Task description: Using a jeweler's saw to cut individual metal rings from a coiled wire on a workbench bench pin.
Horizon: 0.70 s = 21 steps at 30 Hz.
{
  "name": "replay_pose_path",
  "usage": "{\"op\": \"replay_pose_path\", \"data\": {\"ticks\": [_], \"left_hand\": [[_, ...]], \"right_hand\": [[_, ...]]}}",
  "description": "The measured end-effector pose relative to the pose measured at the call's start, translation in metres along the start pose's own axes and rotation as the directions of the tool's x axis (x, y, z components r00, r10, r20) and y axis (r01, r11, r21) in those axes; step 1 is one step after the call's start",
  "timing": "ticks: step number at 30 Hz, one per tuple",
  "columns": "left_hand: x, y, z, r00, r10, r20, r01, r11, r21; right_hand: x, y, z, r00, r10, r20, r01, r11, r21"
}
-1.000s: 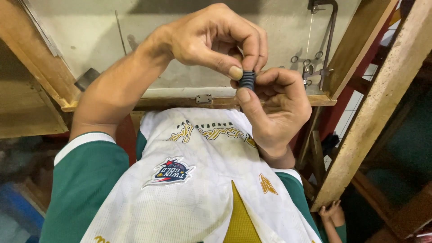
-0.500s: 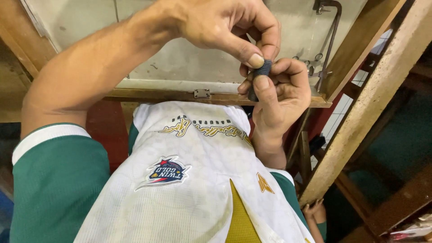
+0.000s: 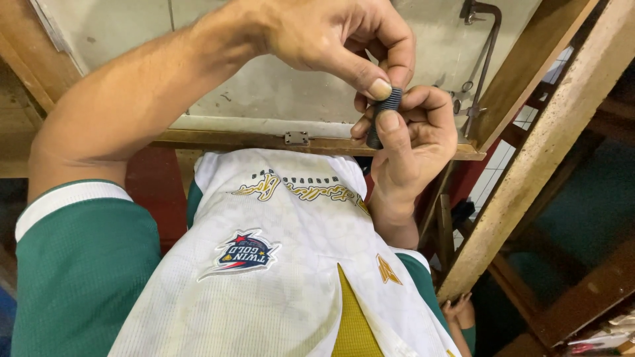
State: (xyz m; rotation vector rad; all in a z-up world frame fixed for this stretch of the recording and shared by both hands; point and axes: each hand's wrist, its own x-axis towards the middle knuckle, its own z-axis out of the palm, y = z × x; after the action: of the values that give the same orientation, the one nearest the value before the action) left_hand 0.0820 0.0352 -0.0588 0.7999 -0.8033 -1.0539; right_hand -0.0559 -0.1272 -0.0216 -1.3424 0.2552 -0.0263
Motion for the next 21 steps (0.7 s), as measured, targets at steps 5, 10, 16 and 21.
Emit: {"op": "replay_pose_path", "data": {"ticks": [5, 10, 16, 21], "left_hand": [[0.001, 0.0, 0.0, 1.0, -0.001, -0.001, 0.001, 1.0, 0.0], [0.0, -0.001, -0.001, 1.0, 0.018, 0.017, -0.018, 1.0, 0.005], [-0.001, -0.005, -0.004, 1.0, 0.01, 0.027, -0.009, 1.0, -0.025], [-0.002, -0.001, -0.004, 0.999, 0.017, 0.047, -0.018, 0.999, 0.027]], "right_hand": [[0.002, 0.003, -0.003, 1.0, 0.023, 0.006, -0.023, 1.0, 0.005], [0.002, 0.003, -0.002, 1.0, 0.012, 0.008, -0.012, 1.0, -0.004], [-0.004, -0.007, 0.008, 0.998, -0.064, -0.023, 0.062, 0.994, -0.095], [-0.01, -0.021, 0.013, 0.997, -0.079, 0.014, 0.081, 0.974, -0.213]]}}
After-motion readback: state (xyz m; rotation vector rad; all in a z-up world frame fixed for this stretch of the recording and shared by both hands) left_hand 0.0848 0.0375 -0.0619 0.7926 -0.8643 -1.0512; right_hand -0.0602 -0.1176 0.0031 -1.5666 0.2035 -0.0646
